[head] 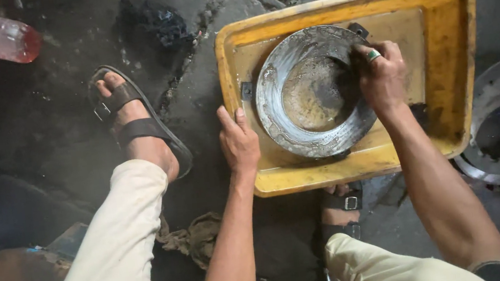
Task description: Clean a metal automotive clutch or brake component using a brush and fluid in a plastic tray.
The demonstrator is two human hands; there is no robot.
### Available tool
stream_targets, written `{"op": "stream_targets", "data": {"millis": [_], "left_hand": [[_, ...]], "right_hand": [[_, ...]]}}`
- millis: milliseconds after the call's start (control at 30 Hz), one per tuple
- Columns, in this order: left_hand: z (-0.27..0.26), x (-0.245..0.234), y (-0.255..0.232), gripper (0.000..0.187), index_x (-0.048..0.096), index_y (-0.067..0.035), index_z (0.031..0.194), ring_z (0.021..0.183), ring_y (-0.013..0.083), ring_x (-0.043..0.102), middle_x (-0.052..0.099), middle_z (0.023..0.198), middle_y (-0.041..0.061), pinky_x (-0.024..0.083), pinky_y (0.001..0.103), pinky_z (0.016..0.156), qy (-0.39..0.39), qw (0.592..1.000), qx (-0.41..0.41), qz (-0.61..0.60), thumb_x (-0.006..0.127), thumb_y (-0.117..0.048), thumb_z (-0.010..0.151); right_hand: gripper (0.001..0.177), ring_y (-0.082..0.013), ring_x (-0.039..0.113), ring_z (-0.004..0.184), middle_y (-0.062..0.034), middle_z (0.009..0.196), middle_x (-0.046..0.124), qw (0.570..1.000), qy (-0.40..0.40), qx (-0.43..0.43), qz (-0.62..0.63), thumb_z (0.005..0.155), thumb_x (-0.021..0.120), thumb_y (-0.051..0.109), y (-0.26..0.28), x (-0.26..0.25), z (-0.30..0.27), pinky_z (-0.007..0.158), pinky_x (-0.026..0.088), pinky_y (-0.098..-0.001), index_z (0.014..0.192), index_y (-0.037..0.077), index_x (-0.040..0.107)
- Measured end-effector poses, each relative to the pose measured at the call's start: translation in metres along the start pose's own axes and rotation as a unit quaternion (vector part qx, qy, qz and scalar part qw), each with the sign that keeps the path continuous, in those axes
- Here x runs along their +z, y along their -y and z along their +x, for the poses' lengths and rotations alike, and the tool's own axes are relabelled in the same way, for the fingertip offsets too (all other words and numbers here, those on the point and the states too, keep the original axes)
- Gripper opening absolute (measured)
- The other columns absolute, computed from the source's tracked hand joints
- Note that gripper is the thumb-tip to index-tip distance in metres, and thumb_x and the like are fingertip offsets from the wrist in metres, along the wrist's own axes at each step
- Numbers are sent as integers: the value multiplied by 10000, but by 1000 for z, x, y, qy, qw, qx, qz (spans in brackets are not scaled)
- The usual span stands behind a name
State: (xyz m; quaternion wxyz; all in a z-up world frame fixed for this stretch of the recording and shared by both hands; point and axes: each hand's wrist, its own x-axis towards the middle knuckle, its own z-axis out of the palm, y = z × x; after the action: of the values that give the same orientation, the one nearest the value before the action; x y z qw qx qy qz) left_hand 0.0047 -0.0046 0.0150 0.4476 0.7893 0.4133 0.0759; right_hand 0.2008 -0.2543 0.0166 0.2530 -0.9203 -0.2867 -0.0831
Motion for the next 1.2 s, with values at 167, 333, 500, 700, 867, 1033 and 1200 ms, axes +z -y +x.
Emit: {"op": "stream_targets", "data": {"millis": [167, 333, 500, 700, 867, 1033, 1200], "left_hand": [[1, 5, 8, 406, 448, -20, 1350, 861, 545, 658, 684, 905, 342, 480, 597, 661, -15, 999, 31, 2, 458, -337, 1098], [1, -7, -8, 407, 442, -22, 1351, 855, 533, 670, 693, 901, 332, 484, 591, 654, 6, 1000, 1, -7, 448, -334, 1089], [1, -9, -9, 427, 436, -14, 1357, 838, 511, 691, 696, 898, 322, 506, 574, 647, 10, 1000, -8, -14, 440, -333, 1073], [1, -1, 4, 412, 465, -11, 1356, 872, 541, 665, 687, 937, 340, 487, 587, 684, -15, 999, 16, 25, 468, -327, 1092], [0, 10, 13, 422, 458, 3, 1362, 921, 548, 648, 673, 1010, 354, 484, 588, 750, -47, 996, 65, 39, 481, -327, 1099], [-3, -1, 3, 447, 469, 31, 1370, 1041, 520, 591, 626, 1122, 341, 453, 569, 879, -16, 998, 4, 55, 478, -305, 1075], [0, 12, 19, 432, 477, 74, 1333, 1098, 508, 566, 596, 1185, 346, 450, 557, 932, -63, 990, 112, 49, 492, -286, 1094]], "right_hand": [[155, -334, 651, 998, -151, 1039, 687, 998, -15, -37, -50, 993, 778, -1, -1, 0, 6, 843, 536, -433, 1127, 75, 788], [103, -340, 638, 959, -169, 986, 667, 999, -19, -5, -50, 972, 810, 42, -4, 7, -3, 808, 530, -442, 1071, 52, 784], [63, -323, 654, 938, -157, 1001, 684, 998, -18, 32, -59, 974, 793, 50, -12, 22, -6, 807, 537, -428, 1028, 42, 762], [128, -335, 668, 799, -175, 901, 693, 990, -95, 107, -2, 855, 783, 35, 22, 54, 8, 711, 532, -443, 983, 31, 782], [173, -330, 688, 846, -179, 953, 710, 991, -103, 64, 53, 851, 778, 36, 21, 37, 12, 757, 561, -433, 1023, 19, 779], [151, -286, 718, 826, -133, 897, 749, 957, -183, 197, 111, 877, 685, 29, 14, 35, 3, 767, 559, -416, 976, 43, 797], [142, -343, 674, 857, -164, 900, 708, 984, -142, 103, 40, 848, 754, 59, 61, 73, 21, 777, 537, -450, 986, 37, 776]]}}
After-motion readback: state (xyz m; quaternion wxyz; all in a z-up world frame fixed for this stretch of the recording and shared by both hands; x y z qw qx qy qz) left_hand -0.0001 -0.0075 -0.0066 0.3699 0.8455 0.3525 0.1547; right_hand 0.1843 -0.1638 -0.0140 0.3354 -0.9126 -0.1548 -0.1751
